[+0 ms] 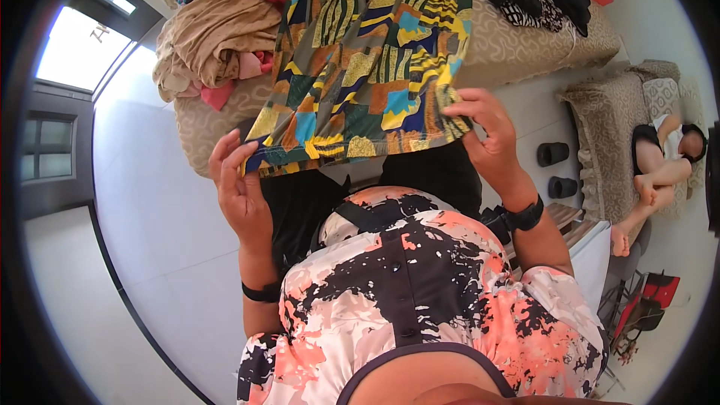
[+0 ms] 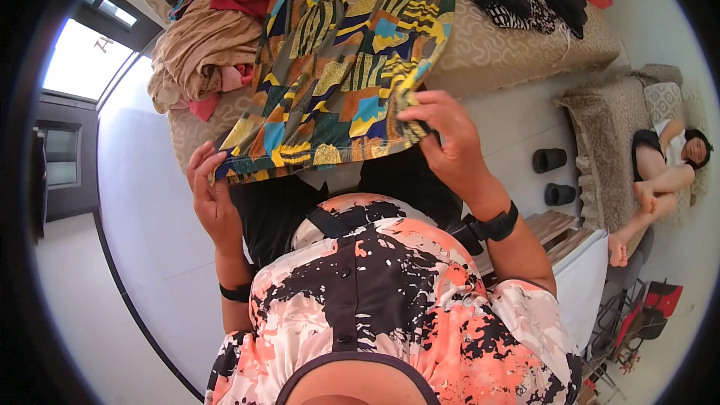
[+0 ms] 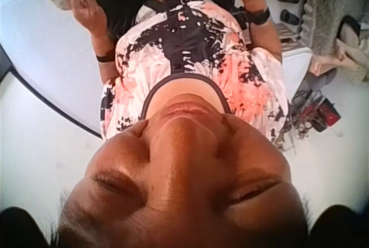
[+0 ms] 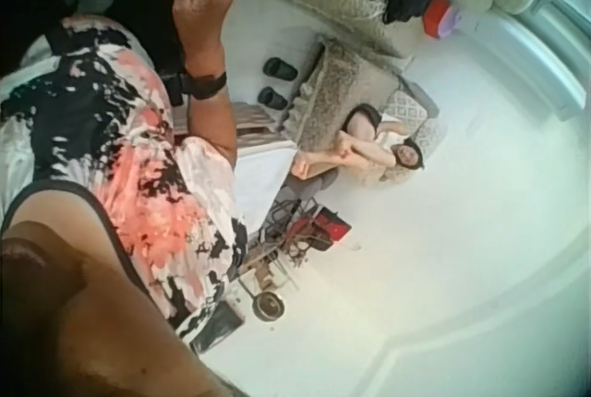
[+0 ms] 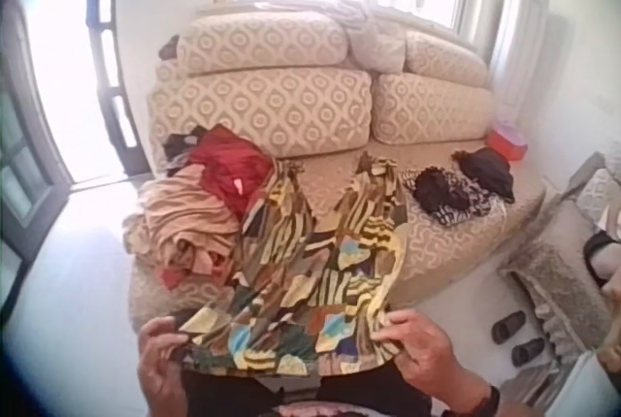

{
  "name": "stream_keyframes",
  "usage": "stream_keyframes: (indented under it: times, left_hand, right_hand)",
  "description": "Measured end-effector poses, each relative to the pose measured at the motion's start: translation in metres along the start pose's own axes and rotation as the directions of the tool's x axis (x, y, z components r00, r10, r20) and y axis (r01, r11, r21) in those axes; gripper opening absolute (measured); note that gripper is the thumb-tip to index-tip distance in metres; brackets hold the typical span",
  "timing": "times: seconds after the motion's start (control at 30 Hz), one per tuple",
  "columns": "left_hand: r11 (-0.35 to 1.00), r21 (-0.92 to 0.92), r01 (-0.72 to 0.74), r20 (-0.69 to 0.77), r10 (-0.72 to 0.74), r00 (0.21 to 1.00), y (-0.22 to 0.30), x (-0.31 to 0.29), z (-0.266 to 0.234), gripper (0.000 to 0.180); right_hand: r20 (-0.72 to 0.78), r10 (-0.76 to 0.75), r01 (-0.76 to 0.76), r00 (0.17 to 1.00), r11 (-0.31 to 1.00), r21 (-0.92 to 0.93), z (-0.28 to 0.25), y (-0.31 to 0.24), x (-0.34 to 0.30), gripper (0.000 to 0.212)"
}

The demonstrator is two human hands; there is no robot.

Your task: The recorder folds several items of clothing including a patterned pair of pants and a tan t-shirt.

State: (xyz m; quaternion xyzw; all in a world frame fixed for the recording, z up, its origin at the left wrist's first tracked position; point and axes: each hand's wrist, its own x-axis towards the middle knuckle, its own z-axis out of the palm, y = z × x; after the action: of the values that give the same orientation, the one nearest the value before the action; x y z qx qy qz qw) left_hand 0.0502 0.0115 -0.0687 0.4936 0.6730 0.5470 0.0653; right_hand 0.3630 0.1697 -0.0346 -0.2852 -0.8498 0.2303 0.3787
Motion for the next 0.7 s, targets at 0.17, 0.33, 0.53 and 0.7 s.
stream_keyframes:
  times: [0.17,0.33,0.53,0.7]
  left_hand:
    - [0.955,-0.259,-0.147,0.229,0.208,0.951,0.015,0.028,0.012,0.021]
    - [0.928,-0.370,-0.046,0.369,0.192,0.909,0.044,0.034,0.038,0.026]
    - [0.841,-0.526,0.128,0.391,0.105,0.914,0.048,0.033,0.047,0.029]
    - [0.867,-0.495,0.063,0.380,0.151,0.912,0.044,0.031,0.046,0.028]
  right_hand:
    - [0.206,-0.095,0.052,0.974,0.977,0.207,0.020,-0.023,0.048,0.042]
    - [0.250,-0.247,0.111,0.936,0.883,0.456,0.060,-0.031,0.064,0.045]
    - [0.310,-0.003,-0.201,0.951,0.755,0.625,0.069,-0.035,0.062,0.033]
    - [0.329,0.012,-0.244,0.944,0.695,0.676,0.072,-0.031,0.064,0.027]
